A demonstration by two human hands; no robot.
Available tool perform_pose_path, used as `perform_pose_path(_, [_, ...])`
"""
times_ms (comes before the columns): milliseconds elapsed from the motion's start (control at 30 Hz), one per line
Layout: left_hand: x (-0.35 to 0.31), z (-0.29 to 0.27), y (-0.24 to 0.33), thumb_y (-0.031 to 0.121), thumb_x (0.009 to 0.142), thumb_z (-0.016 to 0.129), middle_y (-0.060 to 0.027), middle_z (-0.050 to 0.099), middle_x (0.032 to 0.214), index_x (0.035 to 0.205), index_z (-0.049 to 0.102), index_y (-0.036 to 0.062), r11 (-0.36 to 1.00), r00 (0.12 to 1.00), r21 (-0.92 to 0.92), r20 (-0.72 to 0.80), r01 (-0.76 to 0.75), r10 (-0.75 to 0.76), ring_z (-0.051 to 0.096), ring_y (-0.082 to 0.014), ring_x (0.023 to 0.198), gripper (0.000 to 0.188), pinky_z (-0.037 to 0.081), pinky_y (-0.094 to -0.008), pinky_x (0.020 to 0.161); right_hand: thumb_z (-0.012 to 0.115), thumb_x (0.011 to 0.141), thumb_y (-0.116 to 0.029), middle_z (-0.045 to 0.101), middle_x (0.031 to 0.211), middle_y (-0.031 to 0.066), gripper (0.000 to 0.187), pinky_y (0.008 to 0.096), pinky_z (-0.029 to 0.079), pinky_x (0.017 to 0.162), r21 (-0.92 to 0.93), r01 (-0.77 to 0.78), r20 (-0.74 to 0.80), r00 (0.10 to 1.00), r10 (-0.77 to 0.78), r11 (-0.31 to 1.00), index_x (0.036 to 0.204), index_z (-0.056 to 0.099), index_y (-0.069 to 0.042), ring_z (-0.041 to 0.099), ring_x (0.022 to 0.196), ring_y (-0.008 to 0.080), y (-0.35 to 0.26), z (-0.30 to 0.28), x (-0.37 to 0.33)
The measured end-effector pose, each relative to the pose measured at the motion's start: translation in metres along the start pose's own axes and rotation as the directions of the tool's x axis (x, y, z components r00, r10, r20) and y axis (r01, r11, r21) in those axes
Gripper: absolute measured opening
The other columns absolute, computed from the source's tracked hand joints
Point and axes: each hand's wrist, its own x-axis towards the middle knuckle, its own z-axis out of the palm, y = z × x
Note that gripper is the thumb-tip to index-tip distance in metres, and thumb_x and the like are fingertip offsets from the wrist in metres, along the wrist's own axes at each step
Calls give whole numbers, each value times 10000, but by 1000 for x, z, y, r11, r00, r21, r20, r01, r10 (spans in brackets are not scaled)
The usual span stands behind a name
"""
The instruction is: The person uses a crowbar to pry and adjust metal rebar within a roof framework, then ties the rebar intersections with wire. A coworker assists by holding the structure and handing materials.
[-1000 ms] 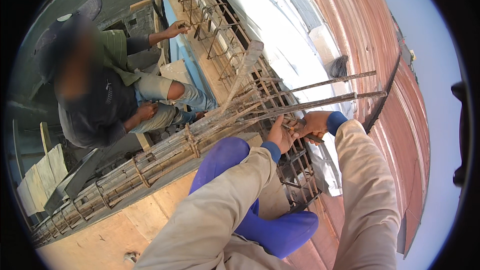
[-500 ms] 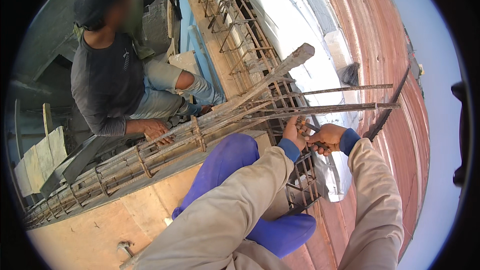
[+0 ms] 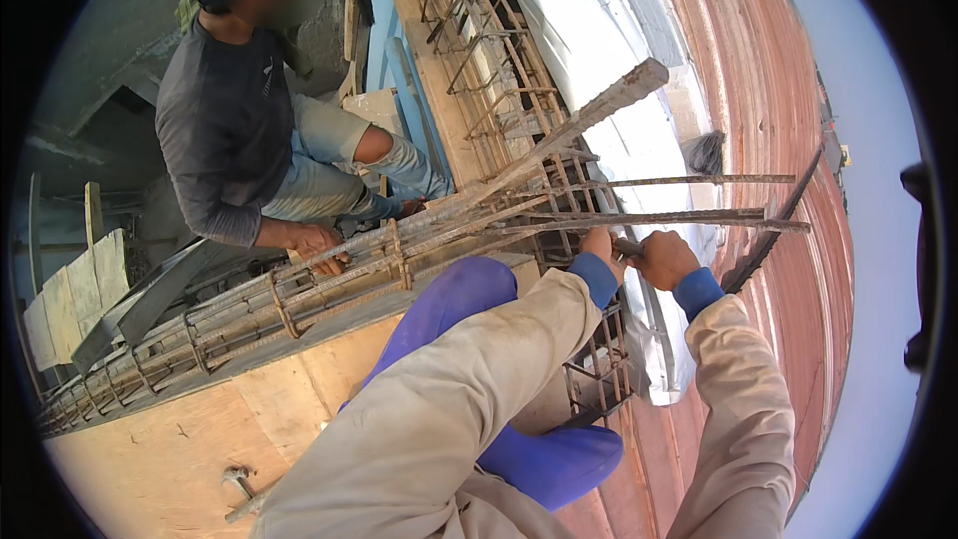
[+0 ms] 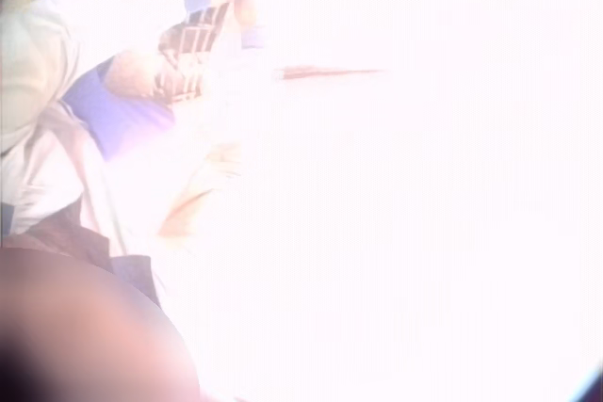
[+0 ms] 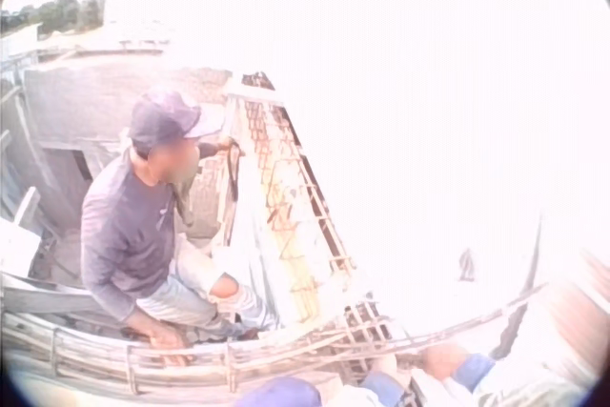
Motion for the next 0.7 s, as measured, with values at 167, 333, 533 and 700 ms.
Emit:
perform_pose_path(167, [-33,-23,5,315,1015,598,-36,603,874,936,600,104,989,997,146,82,5,-17,614,-197,842,226,521,-367,710,852,839,-257,649,701,96,327,308,485,431,748,-528,630,755,-181,402,830,668,13,623,535,175,9,7,-3])
perform_pose_path(333, [-31,-8,-2,248,1047,525,-61,656,913,939,623,78,996,997,78,71,-50,44,642,-224,878,224,542,-359,777,636,900,-285,652,851,107,487,429,537,702,-400,17,-405,893,-194,916,1281,518,-6,685,769,261,-37,28,-34])
perform_pose_path(533, [-31,-10,2,330,1010,607,-65,642,926,954,611,101,980,996,188,-56,71,-62,572,-200,773,236,491,-342,682,646,962,-292,620,814,70,281,383,554,610,548,-258,448,894,-18,795,1065,652,-31,654,656,215,23,9,16])
perform_pose_path(700, [-48,-36,23,407,987,652,-17,696,971,991,671,124,903,987,425,108,62,-118,599,-156,795,284,471,-343,644,623,1004,-328,530,811,33,283,280,393,528,729,-675,591,706,-390,-117,1097,588,-63,493,637,135,14,75,-6])
